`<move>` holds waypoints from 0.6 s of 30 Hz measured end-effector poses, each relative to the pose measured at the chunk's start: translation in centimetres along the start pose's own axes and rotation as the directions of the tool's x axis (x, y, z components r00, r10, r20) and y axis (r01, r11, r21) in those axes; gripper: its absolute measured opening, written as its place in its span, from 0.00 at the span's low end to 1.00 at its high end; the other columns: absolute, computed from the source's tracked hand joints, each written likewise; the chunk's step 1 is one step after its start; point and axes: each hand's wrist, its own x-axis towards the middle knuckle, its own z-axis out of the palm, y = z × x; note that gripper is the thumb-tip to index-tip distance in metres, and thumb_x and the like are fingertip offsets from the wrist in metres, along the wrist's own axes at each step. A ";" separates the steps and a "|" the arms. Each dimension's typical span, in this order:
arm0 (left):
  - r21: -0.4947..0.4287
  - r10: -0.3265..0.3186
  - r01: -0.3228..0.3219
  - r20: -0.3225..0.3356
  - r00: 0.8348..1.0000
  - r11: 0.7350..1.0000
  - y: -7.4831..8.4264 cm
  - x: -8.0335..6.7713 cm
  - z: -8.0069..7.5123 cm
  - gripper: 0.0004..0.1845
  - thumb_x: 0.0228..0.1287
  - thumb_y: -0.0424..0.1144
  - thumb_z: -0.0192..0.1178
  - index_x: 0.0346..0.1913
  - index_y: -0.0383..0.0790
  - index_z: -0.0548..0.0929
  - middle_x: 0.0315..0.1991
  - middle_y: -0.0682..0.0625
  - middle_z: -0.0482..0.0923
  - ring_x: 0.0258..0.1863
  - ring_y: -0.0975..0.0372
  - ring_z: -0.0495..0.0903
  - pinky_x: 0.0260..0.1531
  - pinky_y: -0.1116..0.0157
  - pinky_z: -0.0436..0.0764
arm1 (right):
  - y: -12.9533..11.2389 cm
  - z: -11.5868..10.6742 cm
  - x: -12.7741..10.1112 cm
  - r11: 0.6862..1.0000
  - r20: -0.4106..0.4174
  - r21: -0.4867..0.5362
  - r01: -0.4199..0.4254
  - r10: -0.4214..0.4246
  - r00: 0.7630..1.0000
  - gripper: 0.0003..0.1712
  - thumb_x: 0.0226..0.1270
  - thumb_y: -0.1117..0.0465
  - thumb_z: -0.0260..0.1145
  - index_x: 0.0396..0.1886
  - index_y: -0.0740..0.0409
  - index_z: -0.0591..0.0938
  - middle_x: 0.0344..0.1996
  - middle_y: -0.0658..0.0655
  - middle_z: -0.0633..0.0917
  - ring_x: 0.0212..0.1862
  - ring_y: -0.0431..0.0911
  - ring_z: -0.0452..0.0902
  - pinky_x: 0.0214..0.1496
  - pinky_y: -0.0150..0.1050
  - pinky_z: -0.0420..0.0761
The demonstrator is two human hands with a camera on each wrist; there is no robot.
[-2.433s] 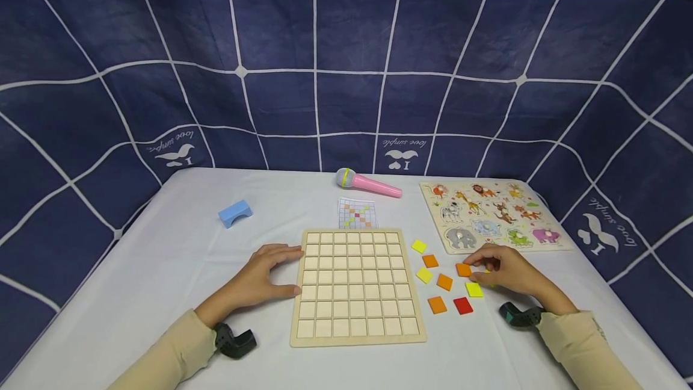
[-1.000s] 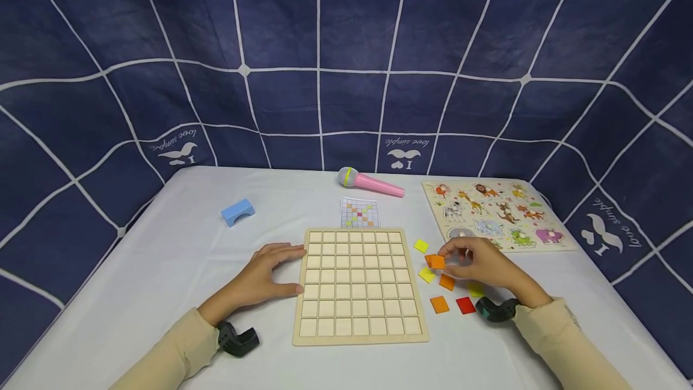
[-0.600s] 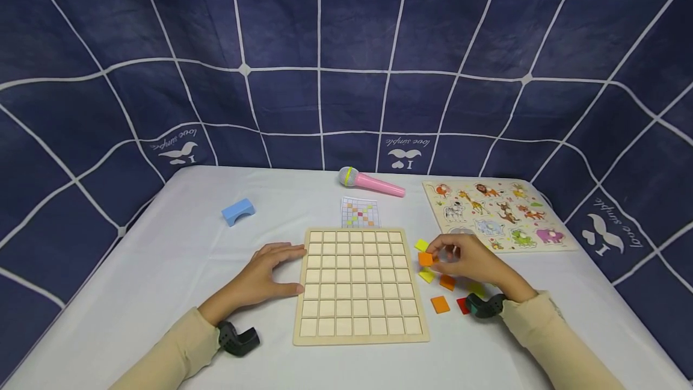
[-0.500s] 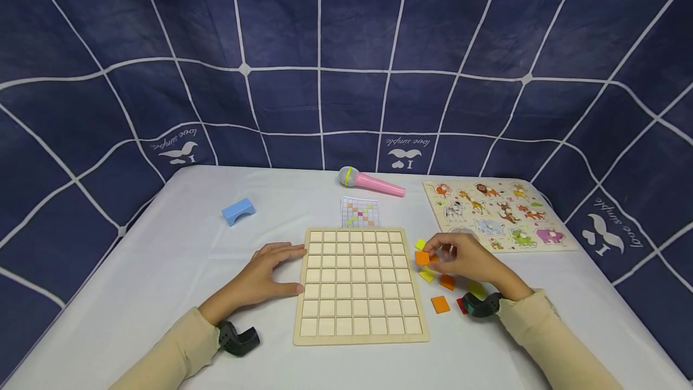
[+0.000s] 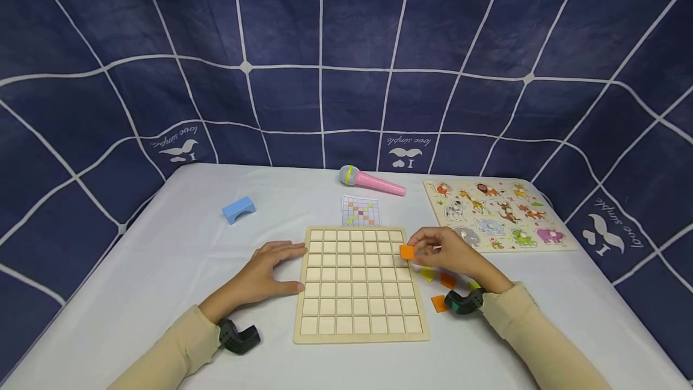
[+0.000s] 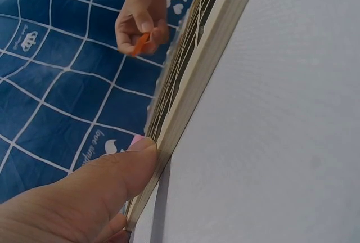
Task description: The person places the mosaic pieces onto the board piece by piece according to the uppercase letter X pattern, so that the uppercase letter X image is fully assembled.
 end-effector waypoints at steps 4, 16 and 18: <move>0.006 0.005 -0.005 0.000 1.000 1.000 -0.1 0.0 0.0 0.41 0.57 0.50 0.84 0.72 0.39 0.83 0.74 0.41 0.78 0.76 0.37 0.66 0.70 0.29 0.61 | -0.1 0.7 0.7 0.997 -0.007 0.073 -0.030 0.030 1.000 0.15 0.66 0.71 0.76 0.49 0.73 0.84 0.38 0.59 0.88 0.33 0.39 0.76 0.33 0.29 0.74; 0.009 0.004 -0.004 0.002 1.000 1.000 -0.1 0.0 0.0 0.41 0.57 0.50 0.84 0.72 0.39 0.83 0.74 0.41 0.77 0.76 0.37 0.66 0.70 0.30 0.61 | -0.6 2.7 2.8 0.967 -0.008 0.246 -0.062 0.066 0.998 0.19 0.66 0.72 0.75 0.52 0.79 0.81 0.37 0.55 0.89 0.35 0.38 0.79 0.38 0.26 0.77; 0.010 0.001 -0.001 0.003 1.000 1.000 -0.1 0.0 0.0 0.41 0.57 0.50 0.84 0.72 0.40 0.83 0.74 0.41 0.77 0.76 0.37 0.65 0.71 0.30 0.61 | -0.8 3.0 3.1 0.963 -0.011 0.260 -0.067 0.073 0.997 0.18 0.67 0.73 0.74 0.52 0.79 0.81 0.37 0.54 0.89 0.36 0.38 0.80 0.39 0.27 0.78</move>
